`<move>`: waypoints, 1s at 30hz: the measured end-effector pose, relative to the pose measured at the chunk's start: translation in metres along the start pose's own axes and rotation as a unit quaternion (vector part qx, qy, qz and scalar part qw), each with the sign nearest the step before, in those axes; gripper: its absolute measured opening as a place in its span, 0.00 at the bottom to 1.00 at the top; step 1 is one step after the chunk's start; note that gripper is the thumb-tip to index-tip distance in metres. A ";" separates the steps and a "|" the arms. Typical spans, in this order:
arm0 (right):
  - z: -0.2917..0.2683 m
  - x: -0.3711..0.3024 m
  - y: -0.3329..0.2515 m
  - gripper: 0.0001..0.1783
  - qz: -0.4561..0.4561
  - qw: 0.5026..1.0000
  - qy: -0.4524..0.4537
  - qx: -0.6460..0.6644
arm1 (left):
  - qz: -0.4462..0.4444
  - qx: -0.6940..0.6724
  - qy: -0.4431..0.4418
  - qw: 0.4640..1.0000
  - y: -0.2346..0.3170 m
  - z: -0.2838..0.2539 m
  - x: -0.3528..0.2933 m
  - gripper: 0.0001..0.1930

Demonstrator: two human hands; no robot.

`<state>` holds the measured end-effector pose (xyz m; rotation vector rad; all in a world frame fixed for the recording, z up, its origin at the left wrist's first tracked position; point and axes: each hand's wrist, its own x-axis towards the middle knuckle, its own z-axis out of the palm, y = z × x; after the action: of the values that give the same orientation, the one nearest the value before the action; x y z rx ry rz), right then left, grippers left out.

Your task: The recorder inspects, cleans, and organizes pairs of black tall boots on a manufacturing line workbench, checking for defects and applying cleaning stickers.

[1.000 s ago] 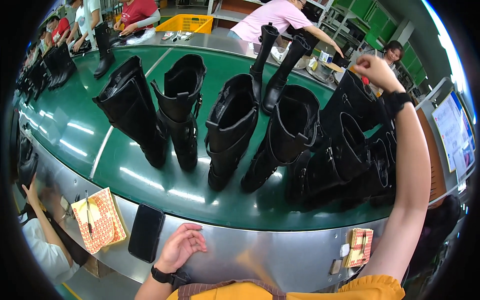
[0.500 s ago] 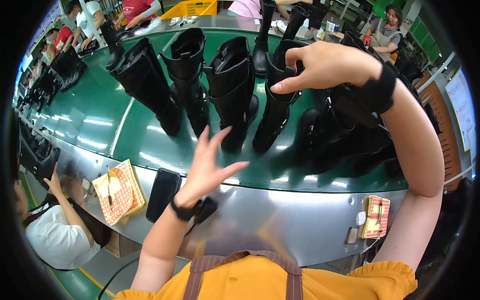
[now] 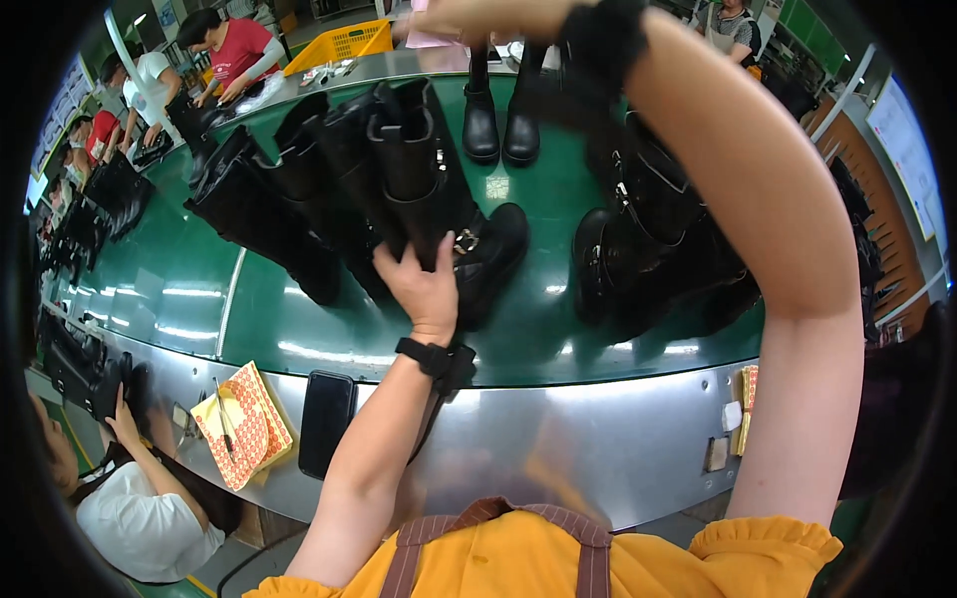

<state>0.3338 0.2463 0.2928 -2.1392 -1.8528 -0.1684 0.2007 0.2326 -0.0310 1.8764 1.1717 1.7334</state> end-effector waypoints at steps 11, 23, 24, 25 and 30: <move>0.064 0.153 0.208 0.38 0.124 0.963 0.104 -0.214 | -0.003 0.076 -0.072 0.994 -0.013 -0.022 0.000 0.17; 0.113 0.147 0.200 0.26 0.151 0.963 0.077 -0.208 | -0.019 0.096 -0.072 0.993 -0.007 -0.033 -0.003 0.24; 0.104 0.139 0.191 0.23 0.169 0.961 0.141 -0.167 | -0.037 0.104 -0.090 0.990 -0.005 -0.035 -0.003 0.23; 0.087 0.132 0.182 0.23 0.167 0.954 0.216 -0.126 | -0.048 0.113 -0.110 0.986 -0.004 -0.039 -0.003 0.23; -0.040 0.076 0.121 0.16 0.039 0.912 0.397 -0.092 | -0.041 0.201 -0.176 0.963 0.011 -0.065 -0.004 0.31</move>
<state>0.4691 0.2918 0.3338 -1.8208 -1.2935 -1.0546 0.1438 0.2041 -0.0127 2.2094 1.5044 1.1088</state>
